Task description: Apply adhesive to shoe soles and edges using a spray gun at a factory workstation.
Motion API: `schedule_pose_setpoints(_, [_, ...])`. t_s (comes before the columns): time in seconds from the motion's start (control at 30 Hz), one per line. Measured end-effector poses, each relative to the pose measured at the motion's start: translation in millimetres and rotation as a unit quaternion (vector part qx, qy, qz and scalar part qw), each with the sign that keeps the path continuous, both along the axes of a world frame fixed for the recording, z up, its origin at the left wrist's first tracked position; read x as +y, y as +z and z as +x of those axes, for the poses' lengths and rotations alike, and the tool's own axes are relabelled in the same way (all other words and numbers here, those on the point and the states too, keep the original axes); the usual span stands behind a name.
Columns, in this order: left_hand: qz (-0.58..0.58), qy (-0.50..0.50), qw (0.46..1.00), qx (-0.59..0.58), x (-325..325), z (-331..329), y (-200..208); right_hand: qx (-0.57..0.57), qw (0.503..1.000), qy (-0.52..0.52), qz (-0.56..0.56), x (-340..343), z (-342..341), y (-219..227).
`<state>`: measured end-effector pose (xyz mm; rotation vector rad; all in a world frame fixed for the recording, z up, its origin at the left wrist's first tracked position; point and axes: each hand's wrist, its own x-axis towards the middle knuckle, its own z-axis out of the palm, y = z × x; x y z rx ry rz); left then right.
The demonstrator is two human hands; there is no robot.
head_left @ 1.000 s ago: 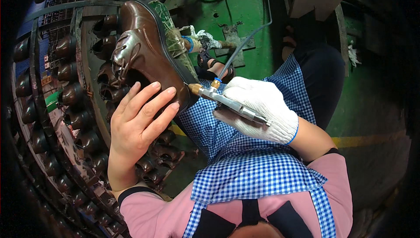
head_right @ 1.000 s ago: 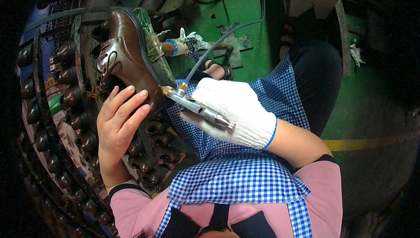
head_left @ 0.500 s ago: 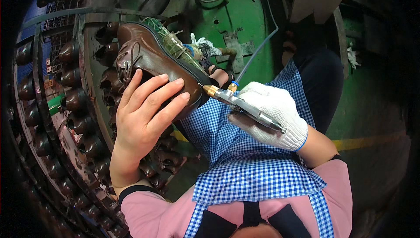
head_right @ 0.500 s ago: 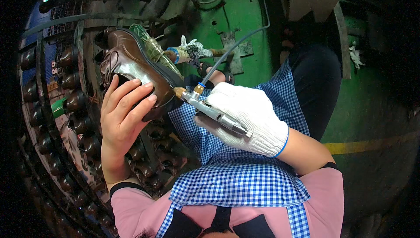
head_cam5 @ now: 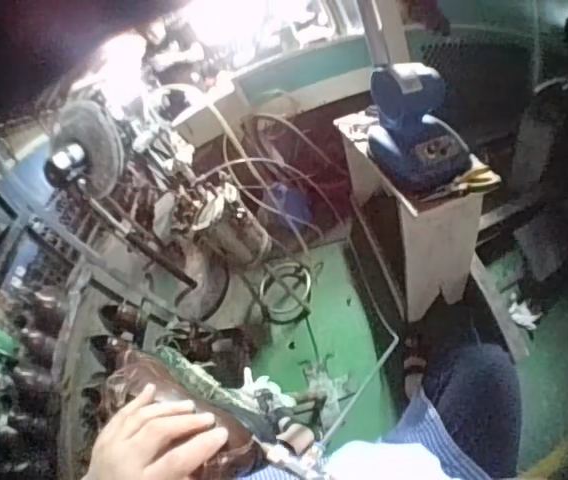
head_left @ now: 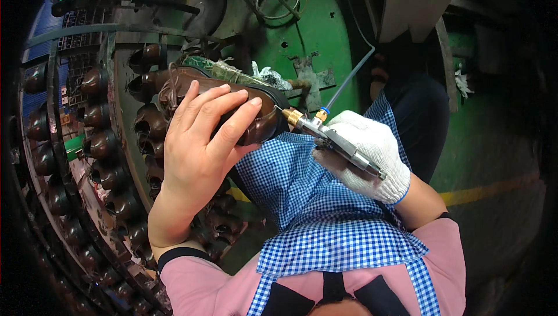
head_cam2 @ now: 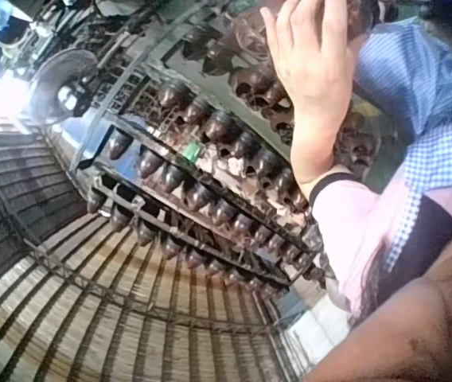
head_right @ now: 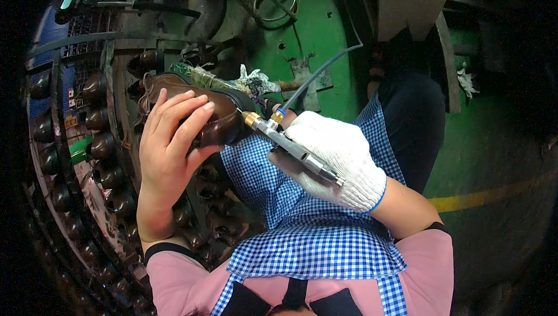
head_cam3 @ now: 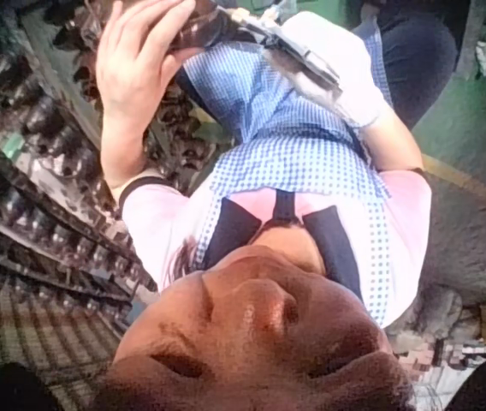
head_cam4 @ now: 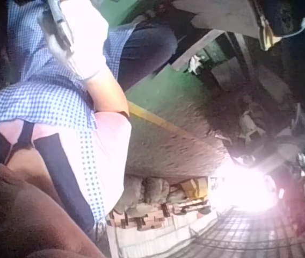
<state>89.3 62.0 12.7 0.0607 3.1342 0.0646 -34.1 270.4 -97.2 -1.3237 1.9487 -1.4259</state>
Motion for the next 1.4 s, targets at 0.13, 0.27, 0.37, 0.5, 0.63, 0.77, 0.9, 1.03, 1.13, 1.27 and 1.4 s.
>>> schedule_pose_setpoints(0.13, [0.009,0.024,0.999,0.021,0.7,-12.2,-4.7,-0.004,0.998,-0.029,-0.047,-3.0,-5.8,-5.1])
schedule_pose_setpoints(0.27, [0.02,0.044,0.998,0.04,-1.5,-24.4,-6.5,0.047,0.997,-0.049,-0.037,-8.1,-13.3,-8.0])
schedule_pose_setpoints(0.37, [-0.003,0.073,0.996,0.052,-2.3,-35.0,-7.0,0.045,0.993,-0.074,-0.074,-17.0,-17.9,-11.1])
schedule_pose_setpoints(0.5, [-0.061,0.12,0.99,0.045,-7.4,-49.6,-7.9,0.028,0.993,-0.088,-0.074,-31.4,-24.4,-12.2])
schedule_pose_setpoints(0.63, [-0.15,0.115,0.981,0.053,-20.0,-65.2,-14.0,0.032,0.99,-0.108,-0.08,-50.9,-32.0,-14.7])
schedule_pose_setpoints(0.77, [-0.203,0.093,0.972,0.073,-40.8,-71.6,-16.8,-0.017,0.99,-0.115,-0.084,-71.0,-33.7,-14.5])
schedule_pose_setpoints(0.9, [-0.202,0.118,0.971,0.047,-59.3,-77.6,-17.6,0.016,0.984,-0.13,-0.118,-93.7,-35.1,-17.7])
schedule_pose_setpoints(1.03, [-0.198,0.139,0.97,0.034,-71.1,-80.7,-18.5,-0.01,0.982,-0.135,-0.131,-107.5,-33.0,-24.4])
schedule_pose_setpoints(1.13, [-0.157,0.218,0.963,-0.023,-68.4,-86.2,-13.8,0.02,0.981,-0.142,-0.133,-113.0,-32.4,-29.6])
schedule_pose_setpoints(1.27, [-0.19,0.185,0.964,0.004,-87.0,-83.7,-18.3,0.044,0.981,-0.144,-0.124,-116.6,-26.8,-22.3])
schedule_pose_setpoints(1.4, [-0.151,0.244,0.957,-0.038,-91.3,-84.2,-10.6,0.0,0.984,-0.128,-0.127,-117.7,-17.4,-18.4])
